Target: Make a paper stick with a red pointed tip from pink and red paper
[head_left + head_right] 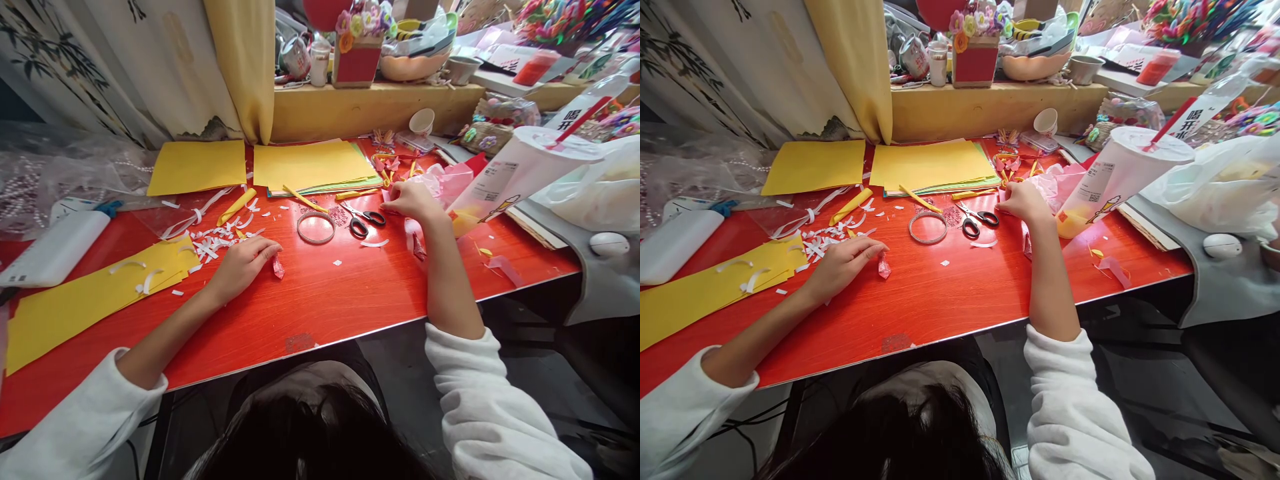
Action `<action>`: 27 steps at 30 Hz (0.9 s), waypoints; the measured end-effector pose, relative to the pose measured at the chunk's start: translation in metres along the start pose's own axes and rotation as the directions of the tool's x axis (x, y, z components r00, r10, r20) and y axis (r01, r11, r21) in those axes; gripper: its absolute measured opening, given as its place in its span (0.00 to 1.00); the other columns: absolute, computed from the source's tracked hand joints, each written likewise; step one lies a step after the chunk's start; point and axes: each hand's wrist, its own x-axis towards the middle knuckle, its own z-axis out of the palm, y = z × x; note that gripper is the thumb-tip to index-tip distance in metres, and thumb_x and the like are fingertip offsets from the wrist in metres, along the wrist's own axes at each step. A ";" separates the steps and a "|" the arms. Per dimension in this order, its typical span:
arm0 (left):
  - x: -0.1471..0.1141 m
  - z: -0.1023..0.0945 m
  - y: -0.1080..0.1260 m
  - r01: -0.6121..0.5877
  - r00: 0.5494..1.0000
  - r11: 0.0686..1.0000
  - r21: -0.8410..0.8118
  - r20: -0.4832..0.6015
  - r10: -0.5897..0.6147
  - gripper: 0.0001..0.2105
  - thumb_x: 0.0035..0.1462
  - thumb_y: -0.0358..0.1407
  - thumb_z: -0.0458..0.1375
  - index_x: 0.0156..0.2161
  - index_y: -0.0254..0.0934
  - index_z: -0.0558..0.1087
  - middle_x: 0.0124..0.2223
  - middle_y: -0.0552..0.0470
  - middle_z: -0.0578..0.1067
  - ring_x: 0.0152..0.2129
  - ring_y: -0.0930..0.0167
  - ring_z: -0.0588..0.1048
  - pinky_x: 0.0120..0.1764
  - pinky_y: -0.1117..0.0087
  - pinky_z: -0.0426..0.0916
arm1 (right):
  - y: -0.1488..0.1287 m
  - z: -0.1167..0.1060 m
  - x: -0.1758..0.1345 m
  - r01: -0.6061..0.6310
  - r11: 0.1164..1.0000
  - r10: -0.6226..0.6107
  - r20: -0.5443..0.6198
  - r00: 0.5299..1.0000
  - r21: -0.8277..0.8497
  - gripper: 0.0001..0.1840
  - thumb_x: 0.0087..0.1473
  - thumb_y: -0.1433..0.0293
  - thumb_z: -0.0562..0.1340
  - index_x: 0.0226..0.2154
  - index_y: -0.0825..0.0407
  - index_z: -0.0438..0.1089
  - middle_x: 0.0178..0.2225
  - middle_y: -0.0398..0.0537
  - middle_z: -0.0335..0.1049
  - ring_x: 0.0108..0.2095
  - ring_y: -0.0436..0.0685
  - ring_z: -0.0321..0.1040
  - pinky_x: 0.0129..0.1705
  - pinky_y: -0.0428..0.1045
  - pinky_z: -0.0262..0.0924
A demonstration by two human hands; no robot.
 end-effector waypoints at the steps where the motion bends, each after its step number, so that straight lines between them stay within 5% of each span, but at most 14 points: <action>1: 0.000 -0.001 0.000 0.019 1.000 1.000 -0.015 0.004 -0.019 0.14 0.61 0.43 0.49 0.36 0.36 0.73 0.38 0.50 0.76 0.36 0.70 0.73 0.43 0.69 0.65 | 0.000 0.000 0.000 -0.003 1.000 0.003 0.008 1.000 0.008 0.10 0.42 0.62 0.63 0.25 0.52 0.69 0.24 0.48 0.69 0.27 0.56 0.64 0.27 0.49 0.54; 8: -0.001 -0.004 -0.001 0.089 0.994 0.977 -0.195 0.079 -0.075 0.10 0.59 0.40 0.52 0.41 0.38 0.71 0.34 0.52 0.75 0.33 0.71 0.73 0.39 0.69 0.65 | 0.002 -0.006 0.000 -0.007 0.998 0.003 0.050 0.999 0.069 0.10 0.46 0.67 0.58 0.31 0.54 0.73 0.32 0.52 0.74 0.33 0.59 0.69 0.34 0.50 0.58; 14: 0.001 -0.004 0.000 0.099 0.995 0.982 -0.162 0.023 -0.097 0.09 0.54 0.38 0.58 0.40 0.39 0.74 0.35 0.53 0.69 0.26 0.75 0.68 0.32 0.71 0.64 | 0.002 -0.006 -0.001 0.004 0.998 -0.006 0.028 1.000 0.069 0.12 0.48 0.68 0.56 0.31 0.54 0.75 0.33 0.51 0.75 0.34 0.58 0.69 0.36 0.50 0.59; 20: 0.002 -0.004 0.002 0.198 0.977 0.859 -0.472 0.160 -0.138 0.09 0.54 0.39 0.58 0.38 0.36 0.71 0.30 0.53 0.72 0.27 0.73 0.73 0.37 0.67 0.67 | 0.003 -0.004 0.000 -0.003 0.998 0.002 0.006 1.000 0.055 0.12 0.51 0.66 0.55 0.29 0.54 0.73 0.31 0.53 0.74 0.32 0.58 0.67 0.33 0.50 0.57; 27: 0.003 -0.002 -0.001 0.065 0.993 0.973 -0.222 0.107 -0.042 0.11 0.57 0.42 0.56 0.35 0.37 0.75 0.33 0.52 0.74 0.32 0.72 0.70 0.40 0.68 0.63 | 0.004 -0.004 0.000 0.000 0.998 0.000 0.004 1.000 0.059 0.13 0.53 0.63 0.54 0.28 0.53 0.70 0.30 0.52 0.72 0.31 0.57 0.66 0.33 0.50 0.56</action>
